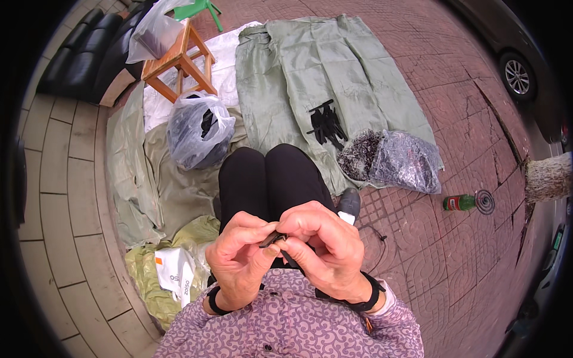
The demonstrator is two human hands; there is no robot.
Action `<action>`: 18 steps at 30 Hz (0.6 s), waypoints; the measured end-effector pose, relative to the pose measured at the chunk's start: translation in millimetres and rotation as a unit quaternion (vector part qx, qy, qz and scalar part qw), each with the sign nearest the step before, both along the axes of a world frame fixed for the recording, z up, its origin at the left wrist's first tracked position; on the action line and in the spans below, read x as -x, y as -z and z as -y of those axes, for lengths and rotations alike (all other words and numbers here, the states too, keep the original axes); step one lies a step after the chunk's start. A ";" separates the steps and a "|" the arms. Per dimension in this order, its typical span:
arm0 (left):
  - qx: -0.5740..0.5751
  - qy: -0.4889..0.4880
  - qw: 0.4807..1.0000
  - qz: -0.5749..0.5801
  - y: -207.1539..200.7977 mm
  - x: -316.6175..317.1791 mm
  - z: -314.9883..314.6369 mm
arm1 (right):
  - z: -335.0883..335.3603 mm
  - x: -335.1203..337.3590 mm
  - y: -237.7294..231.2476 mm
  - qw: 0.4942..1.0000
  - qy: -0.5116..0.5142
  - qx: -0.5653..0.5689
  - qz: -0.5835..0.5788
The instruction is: The recorder is assembling plastic or rubber straps and buckles, likely for footwear or bags, while sitting outside on a tarp.
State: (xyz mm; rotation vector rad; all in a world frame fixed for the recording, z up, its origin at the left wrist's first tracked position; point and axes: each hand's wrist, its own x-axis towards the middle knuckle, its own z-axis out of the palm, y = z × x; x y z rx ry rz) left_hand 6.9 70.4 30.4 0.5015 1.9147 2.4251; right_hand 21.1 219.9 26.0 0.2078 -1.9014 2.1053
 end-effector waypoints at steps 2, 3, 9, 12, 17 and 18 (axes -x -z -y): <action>0.018 -0.004 1.000 -0.012 3.2 0.8 3.6 | -0.6 1.0 -1.8 1.000 0.000 0.010 0.007; 0.037 -0.009 0.999 -0.025 4.2 1.0 5.0 | -2.5 3.4 -3.5 1.000 0.002 -0.017 -0.019; 0.032 0.002 0.998 -0.049 -3.1 3.2 9.1 | -7.3 3.7 -17.8 0.994 0.004 -0.086 -0.069; 0.016 0.008 0.998 -0.056 -8.6 3.9 11.8 | -8.5 0.2 -22.0 0.992 -0.002 -0.091 -0.091; -0.043 0.019 0.998 -0.034 -9.9 1.7 12.2 | -8.1 -3.2 -24.7 0.988 -0.009 -0.101 -0.112; -0.061 0.030 0.998 -0.019 -12.5 1.7 12.2 | -8.3 -4.0 -25.3 0.988 -0.009 -0.099 -0.119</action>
